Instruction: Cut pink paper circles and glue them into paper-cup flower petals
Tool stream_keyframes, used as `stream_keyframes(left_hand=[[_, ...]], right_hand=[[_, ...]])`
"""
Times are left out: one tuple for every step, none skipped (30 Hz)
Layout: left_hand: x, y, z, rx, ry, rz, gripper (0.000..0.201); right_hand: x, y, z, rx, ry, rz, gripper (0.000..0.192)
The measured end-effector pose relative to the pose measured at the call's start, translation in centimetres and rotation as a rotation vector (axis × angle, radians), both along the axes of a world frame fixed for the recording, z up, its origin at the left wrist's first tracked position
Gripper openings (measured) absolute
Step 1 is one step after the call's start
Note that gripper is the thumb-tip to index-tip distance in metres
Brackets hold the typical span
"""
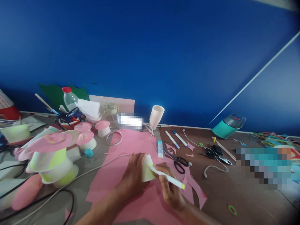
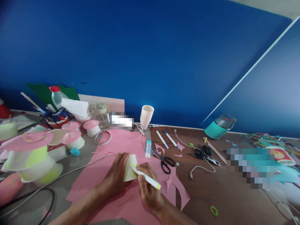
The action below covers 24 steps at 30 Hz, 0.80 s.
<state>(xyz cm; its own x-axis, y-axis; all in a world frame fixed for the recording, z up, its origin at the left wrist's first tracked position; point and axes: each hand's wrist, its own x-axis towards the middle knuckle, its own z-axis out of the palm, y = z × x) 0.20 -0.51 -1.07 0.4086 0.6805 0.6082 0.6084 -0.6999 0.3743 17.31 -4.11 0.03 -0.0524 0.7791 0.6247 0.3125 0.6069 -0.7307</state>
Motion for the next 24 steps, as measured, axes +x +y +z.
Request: stream_keyframes(left_hand=[[0.03,0.00,-0.01,-0.002,-0.003,-0.002,0.068],[0.05,0.00,-0.02,-0.003,-0.005,-0.002,0.067],[0.07,0.00,-0.03,-0.003,-0.008,0.002,0.066],[0.08,-0.01,-0.03,-0.002,-0.010,0.006,0.066],[0.08,-0.03,-0.02,-0.001,-0.010,0.009,0.065],[0.08,-0.06,0.00,-0.003,-0.009,0.012,0.065],[0.07,-0.08,0.03,-0.007,-0.007,0.013,0.065],[0.06,-0.11,0.07,-0.012,-0.005,0.013,0.065],[0.04,-0.14,0.11,-0.017,-0.003,0.012,0.065],[0.03,-0.15,0.13,-0.022,-0.002,0.014,0.066],[0.01,-0.16,0.15,-0.027,-0.005,0.016,0.067],[0.00,-0.16,0.15,-0.028,-0.009,0.015,0.067],[-0.02,-0.15,0.12,-0.029,-0.011,0.011,0.068],[-0.03,-0.14,0.08,-0.028,-0.015,0.007,0.068],[-0.04,-0.13,0.01,-0.028,-0.019,0.002,0.069],[-0.05,-0.12,-0.06,-0.031,-0.021,-0.001,0.069],[-0.06,-0.11,-0.15,-0.034,-0.024,-0.002,0.070],[-0.06,-0.11,-0.23,-0.037,-0.028,0.001,0.070],[-0.06,-0.11,-0.30,-0.040,-0.030,0.003,0.071],[-0.06,-0.10,-0.36,-0.042,-0.032,0.005,0.072],[-0.05,-0.09,-0.40,-0.043,-0.032,0.005,0.073],[-0.04,-0.08,-0.43,-0.040,-0.032,0.005,0.073],[-0.04,-0.07,-0.43,-0.034,-0.030,0.003,0.072],[-0.04,-0.06,-0.41,-0.028,-0.027,0.002,0.072]], right_hand=[[0.00,0.00,-0.06,-0.004,-0.010,-0.001,0.025],[-0.01,0.00,-0.06,-0.002,-0.018,-0.002,0.025],[-0.03,0.02,-0.02,0.003,-0.023,-0.004,0.024],[-0.06,0.04,0.07,0.015,-0.028,-0.003,0.024],[-0.09,0.06,0.18,0.024,-0.032,-0.004,0.023],[-0.12,0.08,0.30,0.035,-0.035,-0.002,0.023],[-0.15,0.10,0.41,0.045,-0.035,0.002,0.023],[-0.16,0.10,0.49,0.054,-0.035,0.009,0.023],[-0.16,0.10,0.54,0.058,-0.034,0.017,0.023],[-0.15,0.10,0.56,0.060,-0.033,0.022,0.023],[-0.14,0.09,0.56,0.061,-0.031,0.025,0.023],[-0.12,0.10,0.54,0.059,-0.031,0.024,0.023],[-0.10,0.11,0.52,0.051,-0.032,0.019,0.023],[-0.08,0.12,0.51,0.044,-0.035,0.013,0.023],[-0.07,0.15,0.52,0.041,-0.036,0.006,0.023],[-0.05,0.18,0.54,0.042,-0.039,0.001,0.023],[-0.03,0.20,0.58,0.049,-0.043,-0.004,0.023],[0.00,0.22,0.63,0.057,-0.051,-0.005,0.023],[0.02,0.24,0.69,0.069,-0.059,-0.001,0.022],[0.04,0.25,0.75,0.077,-0.064,0.008,0.022],[0.05,0.25,0.79,0.077,-0.063,0.016,0.021],[0.04,0.26,0.81,0.070,-0.053,0.024,0.022],[0.00,0.26,0.81,0.055,-0.032,0.028,0.022],[-0.07,0.28,0.77,0.030,0.000,0.027,0.024]])
